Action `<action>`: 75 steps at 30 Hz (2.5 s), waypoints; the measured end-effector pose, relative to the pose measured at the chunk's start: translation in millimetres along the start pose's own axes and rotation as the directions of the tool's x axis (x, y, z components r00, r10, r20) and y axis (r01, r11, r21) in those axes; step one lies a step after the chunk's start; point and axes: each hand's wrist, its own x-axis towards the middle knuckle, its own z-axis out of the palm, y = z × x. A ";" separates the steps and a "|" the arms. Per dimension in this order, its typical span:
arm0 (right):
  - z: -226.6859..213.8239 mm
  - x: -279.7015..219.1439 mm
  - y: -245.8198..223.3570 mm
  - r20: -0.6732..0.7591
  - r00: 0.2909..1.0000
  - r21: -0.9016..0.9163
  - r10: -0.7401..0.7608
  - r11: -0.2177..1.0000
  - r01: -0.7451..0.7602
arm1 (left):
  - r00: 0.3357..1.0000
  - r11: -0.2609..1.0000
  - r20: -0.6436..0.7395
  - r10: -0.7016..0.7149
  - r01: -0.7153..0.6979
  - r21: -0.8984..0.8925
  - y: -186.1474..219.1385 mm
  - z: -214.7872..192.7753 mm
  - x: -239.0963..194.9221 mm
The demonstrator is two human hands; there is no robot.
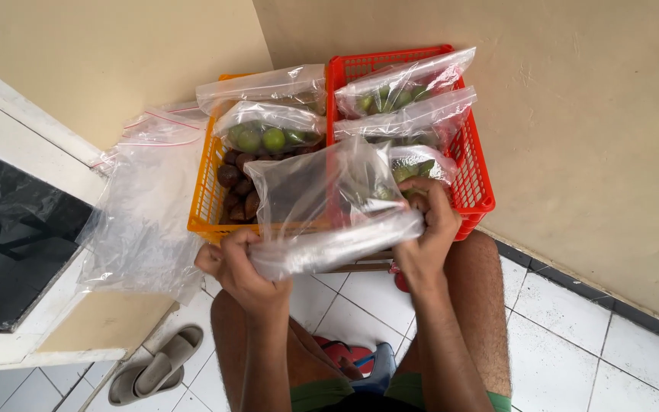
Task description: The person packs green and brown fruits from two plastic baskets into clear zip-top bags. They open each bag, place several fruits inside, and seal the bags, stacking them back into the baskets.
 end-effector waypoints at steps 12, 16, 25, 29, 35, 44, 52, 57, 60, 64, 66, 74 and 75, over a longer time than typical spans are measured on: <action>16.7 -17.0 28.5 -0.156 0.981 -0.120 -0.112 0.988 0.094 | 0.969 0.945 0.099 -0.228 0.245 -0.218 23.8 -2.9 20.5; 6.0 2.7 -8.6 -0.310 0.944 0.090 0.111 0.992 -0.087 | 0.977 0.929 0.074 -0.198 0.211 -0.305 16.1 3.0 -12.9; 7.6 -1.9 -0.8 -0.298 0.946 -0.125 -0.130 0.987 0.097 | 0.996 0.965 0.065 -0.058 0.073 -0.253 49.4 4.4 10.7; 9.0 -1.9 2.7 -0.351 0.926 -0.168 -0.142 0.982 0.087 | 0.991 0.974 -0.055 -0.121 0.108 -0.197 27.0 13.2 -12.3; 3.5 -6.9 -4.7 -0.326 0.929 -0.231 -0.174 0.968 0.101 | 0.971 0.982 -0.185 -0.152 0.126 -0.142 40.3 4.2 5.0; -4.4 1.8 -28.1 0.192 0.981 -0.082 0.000 0.997 0.016 | 0.771 0.757 0.394 -0.500 0.610 -0.234 50.1 -5.3 35.5; -13.2 7.9 -8.5 0.092 0.995 -0.099 -0.033 0.994 0.042 | 0.810 0.769 0.419 -0.410 0.554 -0.318 40.0 -19.3 44.9; -1.1 -3.9 -10.8 0.450 0.876 -0.121 -0.176 0.959 0.255 | 0.758 0.643 0.266 -0.595 0.648 -0.409 9.6 -3.6 31.8; 6.3 1.0 -35.4 0.454 0.891 -0.172 0.010 0.982 0.076 | 0.763 0.667 0.246 -0.598 0.644 -0.376 -20.0 -8.9 29.7; 12.9 22.7 -77.8 0.457 0.846 -0.205 0.274 0.958 -0.199 | 0.758 0.721 0.273 -0.593 0.650 -0.238 -21.5 -25.1 49.2; 14.9 26.0 -91.3 0.489 0.712 -0.218 0.503 0.861 -0.459 | 0.758 0.784 0.352 -0.550 0.614 -0.098 -17.0 -33.1 60.2; 8.7 79.6 -48.4 0.658 0.738 -0.493 0.149 0.826 0.273 | 0.796 0.918 0.604 -0.027 0.259 -0.300 33.1 -13.5 107.8; 6.8 89.0 -48.4 0.672 0.712 -0.544 0.204 0.788 0.288 | 0.790 0.903 0.602 0.112 0.172 -0.394 37.8 -10.9 114.7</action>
